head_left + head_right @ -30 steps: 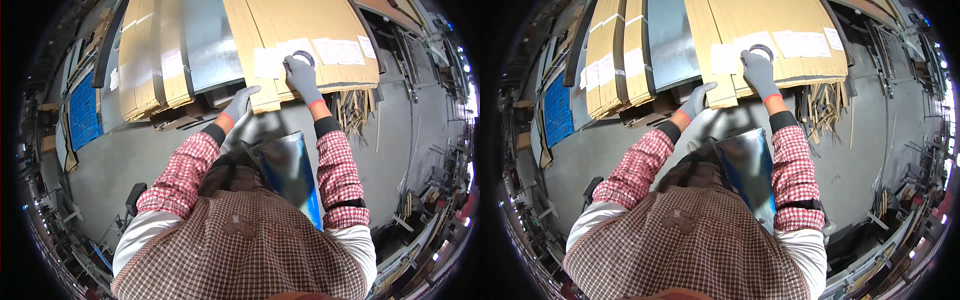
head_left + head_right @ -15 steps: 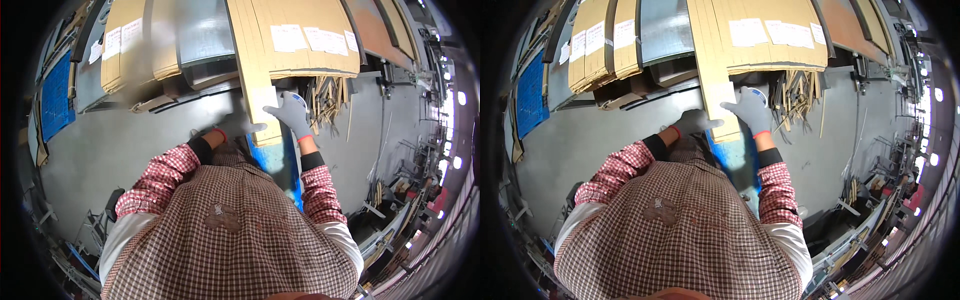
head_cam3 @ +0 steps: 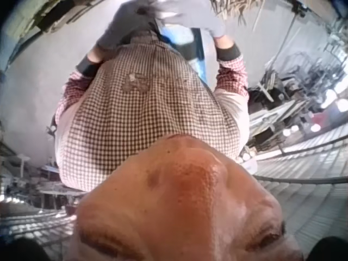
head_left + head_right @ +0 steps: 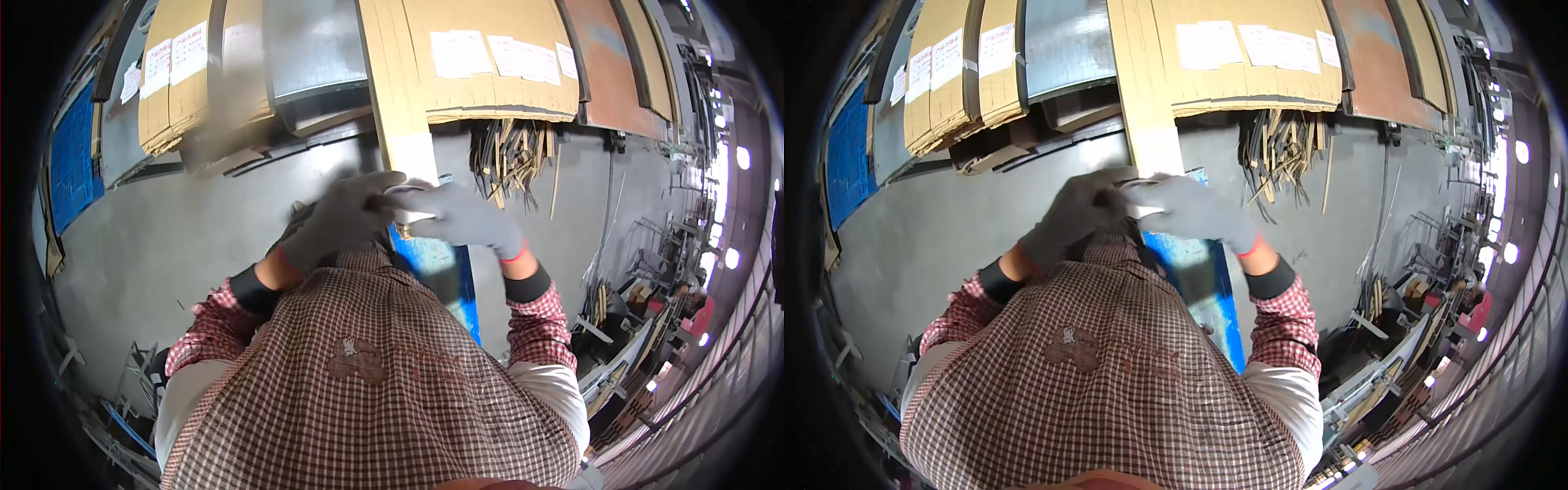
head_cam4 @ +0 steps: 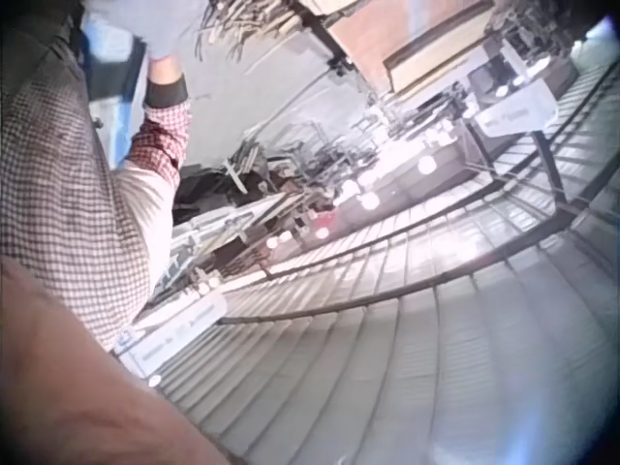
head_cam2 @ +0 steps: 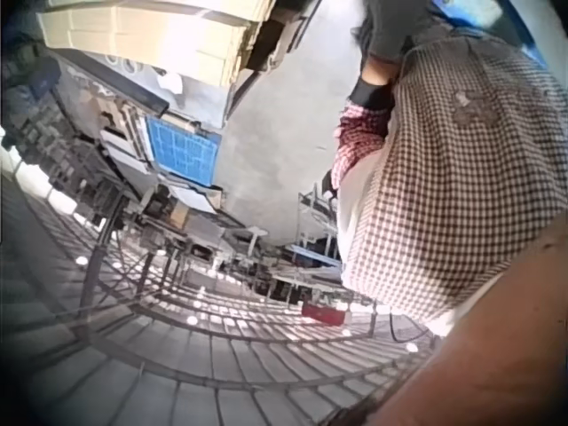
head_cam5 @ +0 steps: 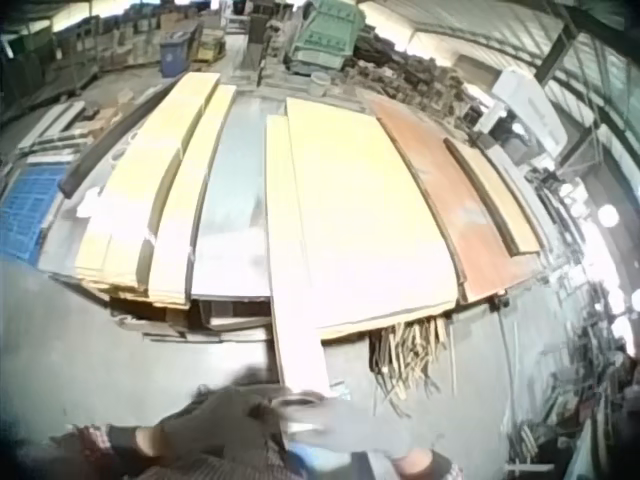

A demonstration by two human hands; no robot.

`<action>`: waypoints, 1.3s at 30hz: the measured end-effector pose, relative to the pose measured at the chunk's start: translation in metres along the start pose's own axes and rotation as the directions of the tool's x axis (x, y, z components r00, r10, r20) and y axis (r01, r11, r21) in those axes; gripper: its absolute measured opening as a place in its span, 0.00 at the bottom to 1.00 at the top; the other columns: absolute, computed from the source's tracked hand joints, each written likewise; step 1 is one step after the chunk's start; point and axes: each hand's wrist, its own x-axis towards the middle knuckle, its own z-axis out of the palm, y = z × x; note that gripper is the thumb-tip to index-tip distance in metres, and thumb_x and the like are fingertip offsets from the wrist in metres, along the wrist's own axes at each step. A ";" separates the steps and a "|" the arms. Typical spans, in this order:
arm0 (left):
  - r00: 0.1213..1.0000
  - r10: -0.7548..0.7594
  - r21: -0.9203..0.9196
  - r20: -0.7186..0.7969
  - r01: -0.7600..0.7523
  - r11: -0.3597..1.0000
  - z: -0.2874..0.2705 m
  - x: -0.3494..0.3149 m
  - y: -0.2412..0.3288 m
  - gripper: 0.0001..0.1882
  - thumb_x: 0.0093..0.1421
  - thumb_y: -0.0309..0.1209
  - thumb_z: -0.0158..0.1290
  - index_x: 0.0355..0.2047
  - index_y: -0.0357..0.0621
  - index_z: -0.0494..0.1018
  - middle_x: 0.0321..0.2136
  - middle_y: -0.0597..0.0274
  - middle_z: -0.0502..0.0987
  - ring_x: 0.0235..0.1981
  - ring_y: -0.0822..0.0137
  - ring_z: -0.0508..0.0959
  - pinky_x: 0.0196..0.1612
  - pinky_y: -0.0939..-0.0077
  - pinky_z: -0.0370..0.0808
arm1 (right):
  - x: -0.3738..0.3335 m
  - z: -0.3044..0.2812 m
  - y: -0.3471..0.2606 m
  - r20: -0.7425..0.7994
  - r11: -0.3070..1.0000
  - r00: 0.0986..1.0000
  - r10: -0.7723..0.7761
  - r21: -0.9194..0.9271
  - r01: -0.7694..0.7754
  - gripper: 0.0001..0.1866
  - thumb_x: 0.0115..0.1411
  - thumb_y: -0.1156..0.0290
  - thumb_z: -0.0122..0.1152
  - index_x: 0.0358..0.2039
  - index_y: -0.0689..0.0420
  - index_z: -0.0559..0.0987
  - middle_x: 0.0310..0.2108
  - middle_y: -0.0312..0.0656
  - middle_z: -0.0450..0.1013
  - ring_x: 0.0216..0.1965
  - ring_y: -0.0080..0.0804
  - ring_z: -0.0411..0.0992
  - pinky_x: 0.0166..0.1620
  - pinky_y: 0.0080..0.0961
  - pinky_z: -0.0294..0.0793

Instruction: Applying tape to cardboard panels and stacking them into bundles on a work table in a warehouse.

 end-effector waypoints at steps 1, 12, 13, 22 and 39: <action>0.997 -0.072 -0.112 -0.005 0.071 0.991 -0.008 -0.001 -0.018 0.24 0.51 0.21 0.57 0.51 0.35 0.69 0.33 0.58 0.78 0.26 0.73 0.77 0.32 0.79 0.75 | -0.005 -0.010 0.019 -0.056 0.996 0.998 0.027 0.089 -0.022 0.16 0.52 0.68 0.61 0.43 0.52 0.79 0.37 0.45 0.77 0.34 0.46 0.75 0.38 0.32 0.75; 0.754 -0.143 0.521 0.641 -0.290 0.803 0.037 0.120 -0.186 0.11 0.50 0.35 0.55 0.35 0.49 0.75 0.31 0.61 0.77 0.37 0.63 0.75 0.42 0.66 0.71 | 0.017 0.064 0.259 -0.179 0.856 0.837 0.516 0.135 -0.499 0.16 0.56 0.73 0.58 0.45 0.62 0.77 0.46 0.46 0.75 0.42 0.28 0.74 0.44 0.23 0.74; 0.752 -0.375 0.457 0.542 0.111 0.883 0.030 0.117 -0.162 0.16 0.53 0.36 0.55 0.42 0.47 0.74 0.36 0.60 0.77 0.39 0.64 0.75 0.44 0.67 0.71 | 0.020 0.053 0.238 -0.253 0.699 0.652 0.715 0.215 -0.682 0.17 0.56 0.75 0.58 0.47 0.62 0.75 0.48 0.45 0.74 0.44 0.24 0.73 0.44 0.21 0.73; 0.992 -0.076 0.000 0.097 0.077 0.997 -0.001 0.034 -0.230 0.19 0.59 0.42 0.54 0.45 0.43 0.76 0.39 0.59 0.79 0.37 0.67 0.79 0.41 0.74 0.76 | 0.031 0.122 0.091 -0.656 0.569 0.610 0.444 -0.320 -0.758 0.54 0.43 0.53 0.67 0.65 0.60 0.50 0.62 0.72 0.45 0.59 0.72 0.52 0.60 0.52 0.55; 0.998 -0.042 0.599 0.039 0.010 0.801 0.087 0.092 -0.078 0.24 0.55 0.45 0.50 0.49 0.45 0.67 0.24 0.51 0.78 0.27 0.50 0.79 0.29 0.57 0.74 | 0.023 -0.014 0.101 0.006 0.833 0.874 0.486 -0.306 -0.462 0.14 0.53 0.65 0.57 0.39 0.56 0.73 0.29 0.53 0.74 0.33 0.53 0.73 0.36 0.41 0.71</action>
